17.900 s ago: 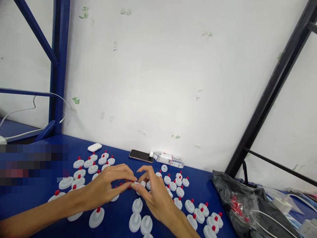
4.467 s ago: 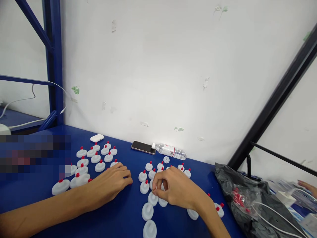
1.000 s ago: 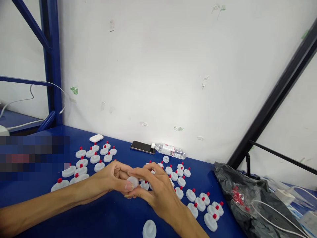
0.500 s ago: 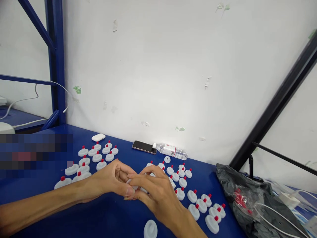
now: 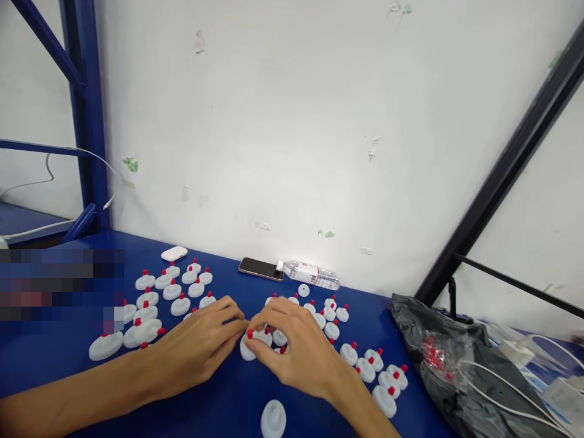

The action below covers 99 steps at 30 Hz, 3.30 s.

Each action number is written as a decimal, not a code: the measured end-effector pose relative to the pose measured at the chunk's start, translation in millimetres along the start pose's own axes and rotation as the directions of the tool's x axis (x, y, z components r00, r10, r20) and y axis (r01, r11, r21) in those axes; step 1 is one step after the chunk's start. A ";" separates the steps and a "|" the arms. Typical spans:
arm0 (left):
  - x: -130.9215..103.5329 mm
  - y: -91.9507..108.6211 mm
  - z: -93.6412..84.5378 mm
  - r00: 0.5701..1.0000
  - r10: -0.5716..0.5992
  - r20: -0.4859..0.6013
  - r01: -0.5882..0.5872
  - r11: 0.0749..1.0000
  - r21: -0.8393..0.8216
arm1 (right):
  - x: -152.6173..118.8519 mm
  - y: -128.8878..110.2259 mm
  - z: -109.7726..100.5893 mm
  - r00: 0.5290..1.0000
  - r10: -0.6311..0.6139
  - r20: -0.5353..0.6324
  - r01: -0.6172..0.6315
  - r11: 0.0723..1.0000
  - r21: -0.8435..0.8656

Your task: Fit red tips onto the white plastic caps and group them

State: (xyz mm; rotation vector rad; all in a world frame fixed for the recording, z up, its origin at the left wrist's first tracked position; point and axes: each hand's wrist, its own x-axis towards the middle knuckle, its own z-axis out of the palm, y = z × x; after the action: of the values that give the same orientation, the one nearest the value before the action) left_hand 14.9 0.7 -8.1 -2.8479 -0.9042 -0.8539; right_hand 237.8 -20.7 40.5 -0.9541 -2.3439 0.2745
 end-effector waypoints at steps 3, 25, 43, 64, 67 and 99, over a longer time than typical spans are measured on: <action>-2.1 -10.9 14.6 0.998 0.041 0.055 -0.048 0.991 0.128 | 1.1 -0.3 1.4 0.986 0.084 0.145 -0.085 0.996 0.004; -0.7 -9.5 4.7 0.994 -0.022 -0.109 0.037 0.990 0.133 | 1.1 8.4 -11.9 0.856 0.158 0.493 -0.369 0.853 0.368; 1.7 -8.8 -6.5 0.950 0.151 -0.275 -0.233 0.925 -0.299 | 4.6 0.3 -2.0 0.902 0.321 0.290 -0.418 0.820 0.392; -1.6 0.9 -12.3 0.954 0.250 -0.164 -0.240 0.968 0.078 | 6.4 6.8 2.3 0.870 0.395 0.295 -0.492 0.731 0.473; -3.6 2.1 -10.2 0.956 0.249 -0.154 -0.224 0.961 0.162 | 6.3 6.6 -0.4 0.884 0.368 0.290 -0.467 0.737 0.488; 14.5 9.4 -30.4 0.931 -0.148 0.335 0.347 0.064 -0.936 | -1.6 0.9 14.2 0.937 -0.270 -0.220 0.291 0.955 0.065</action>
State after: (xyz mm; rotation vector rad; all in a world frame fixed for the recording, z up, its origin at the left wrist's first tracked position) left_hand 14.8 -5.4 26.4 -3.9717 -1.1447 -2.0024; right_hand 230.9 -20.8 27.9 -0.5616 -2.2144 0.1614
